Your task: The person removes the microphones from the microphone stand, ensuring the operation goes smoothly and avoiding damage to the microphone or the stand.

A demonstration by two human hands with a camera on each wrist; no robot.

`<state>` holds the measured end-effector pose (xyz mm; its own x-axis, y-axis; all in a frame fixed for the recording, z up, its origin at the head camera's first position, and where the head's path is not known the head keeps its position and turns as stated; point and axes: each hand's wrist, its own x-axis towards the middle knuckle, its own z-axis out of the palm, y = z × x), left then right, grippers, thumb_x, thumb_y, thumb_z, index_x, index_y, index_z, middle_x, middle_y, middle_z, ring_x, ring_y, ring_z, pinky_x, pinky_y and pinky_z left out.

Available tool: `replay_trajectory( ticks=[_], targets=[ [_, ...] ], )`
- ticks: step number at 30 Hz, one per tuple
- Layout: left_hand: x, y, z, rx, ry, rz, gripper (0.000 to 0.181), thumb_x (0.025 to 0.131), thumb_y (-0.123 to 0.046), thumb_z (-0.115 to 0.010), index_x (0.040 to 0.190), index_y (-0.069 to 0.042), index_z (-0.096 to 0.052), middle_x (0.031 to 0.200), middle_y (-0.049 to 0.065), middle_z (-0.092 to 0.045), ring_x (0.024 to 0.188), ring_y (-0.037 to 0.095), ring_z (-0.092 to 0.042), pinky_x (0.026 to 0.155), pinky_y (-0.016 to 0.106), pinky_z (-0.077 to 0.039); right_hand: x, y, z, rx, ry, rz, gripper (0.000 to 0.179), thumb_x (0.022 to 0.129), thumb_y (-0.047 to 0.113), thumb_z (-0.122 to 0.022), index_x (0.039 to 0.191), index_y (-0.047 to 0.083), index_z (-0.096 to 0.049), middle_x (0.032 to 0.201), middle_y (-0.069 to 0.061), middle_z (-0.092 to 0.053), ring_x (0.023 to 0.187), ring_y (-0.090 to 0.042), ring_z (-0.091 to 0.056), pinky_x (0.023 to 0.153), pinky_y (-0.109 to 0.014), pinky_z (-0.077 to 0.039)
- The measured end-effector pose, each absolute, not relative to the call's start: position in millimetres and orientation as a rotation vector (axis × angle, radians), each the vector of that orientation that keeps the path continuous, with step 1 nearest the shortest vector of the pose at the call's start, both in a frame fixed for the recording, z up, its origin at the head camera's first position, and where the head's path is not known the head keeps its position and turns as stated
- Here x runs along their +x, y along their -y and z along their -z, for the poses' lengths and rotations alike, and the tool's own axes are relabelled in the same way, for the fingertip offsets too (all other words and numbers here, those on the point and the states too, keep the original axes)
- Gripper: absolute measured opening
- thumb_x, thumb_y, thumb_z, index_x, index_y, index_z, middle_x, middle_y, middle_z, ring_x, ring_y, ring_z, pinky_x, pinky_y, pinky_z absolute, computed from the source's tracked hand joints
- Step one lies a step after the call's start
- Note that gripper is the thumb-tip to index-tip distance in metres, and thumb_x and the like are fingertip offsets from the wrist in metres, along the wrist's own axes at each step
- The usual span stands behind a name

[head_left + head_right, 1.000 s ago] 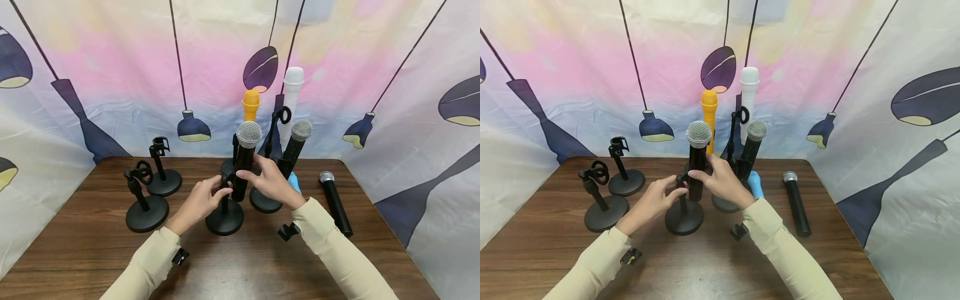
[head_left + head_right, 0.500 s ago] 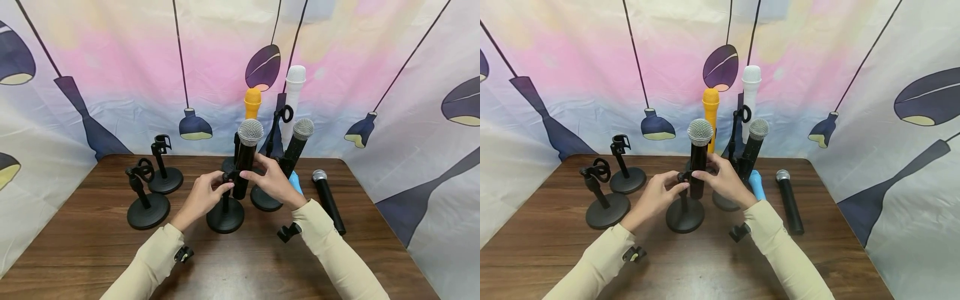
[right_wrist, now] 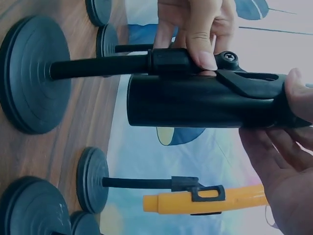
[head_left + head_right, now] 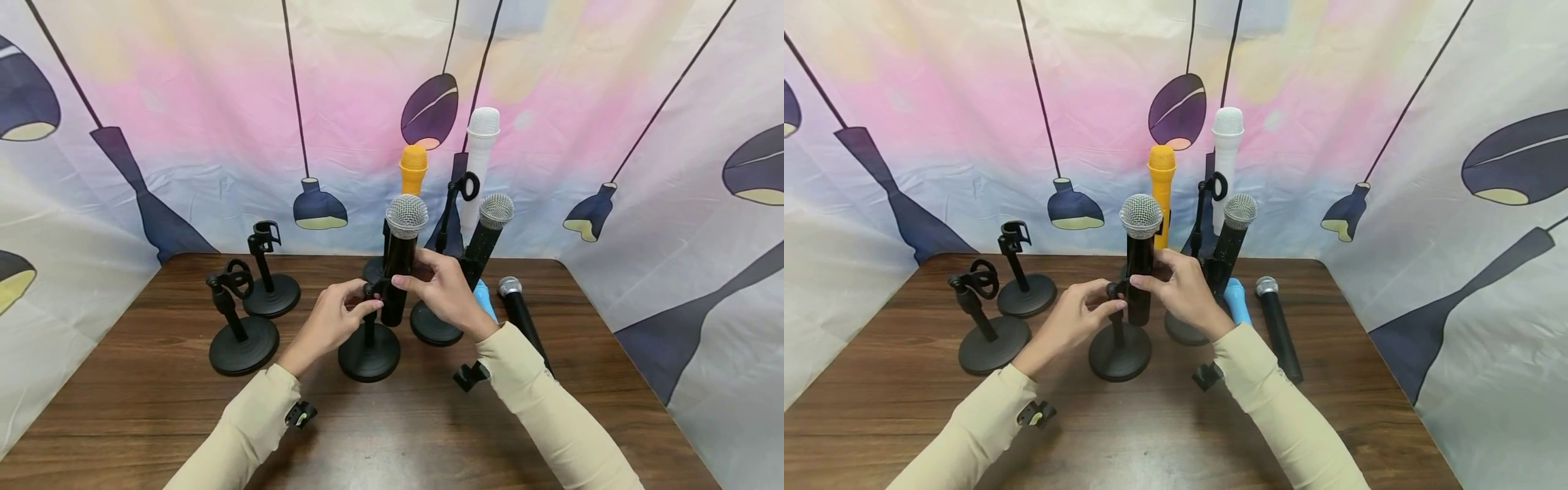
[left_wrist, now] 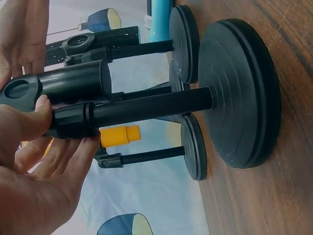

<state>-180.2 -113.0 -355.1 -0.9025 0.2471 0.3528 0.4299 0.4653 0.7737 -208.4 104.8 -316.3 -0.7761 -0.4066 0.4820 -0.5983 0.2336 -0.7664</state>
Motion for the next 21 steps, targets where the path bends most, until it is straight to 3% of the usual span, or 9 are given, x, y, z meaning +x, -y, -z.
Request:
replay_trajectory(
  ticks=[6,14,21],
  targets=[
    [-180.0,113.7,355.4,-0.580,2.535,1.421,0.010,0.098,-0.019,-0.071,0.105,-0.012,-0.071,0.092,-0.001,-0.073,0.085,0.014,-0.069,0.074,0.037,-0.054,-206.1,-103.3,314.4,0.940,2.357,-1.490,0.036,0.098,0.016,-0.070,0.131,0.003,-0.063,0.112,-0.011,-0.071,0.098,-0.020,-0.071,0.085,-0.033,-0.056],
    [-180.1,114.9,353.4,-0.581,2.549,1.406,0.008,0.098,-0.019,-0.071,0.103,-0.012,-0.071,0.088,-0.001,-0.071,0.084,0.015,-0.068,0.073,0.036,-0.052,-214.4,-110.6,318.5,1.094,2.343,-1.782,0.056,0.097,0.004,-0.069,0.148,0.001,-0.046,0.132,-0.017,-0.059,0.120,-0.027,-0.062,0.099,-0.035,-0.051],
    [-181.9,115.1,353.1,-0.584,2.562,1.430,0.012,0.098,-0.019,-0.071,0.105,-0.011,-0.072,0.091,0.002,-0.073,0.079,0.020,-0.068,0.068,0.035,-0.051,-217.4,-110.7,317.2,1.081,2.355,-1.549,0.036,0.097,0.010,-0.071,0.131,0.002,-0.062,0.109,-0.010,-0.070,0.096,-0.023,-0.070,0.078,-0.036,-0.055]
  ],
)
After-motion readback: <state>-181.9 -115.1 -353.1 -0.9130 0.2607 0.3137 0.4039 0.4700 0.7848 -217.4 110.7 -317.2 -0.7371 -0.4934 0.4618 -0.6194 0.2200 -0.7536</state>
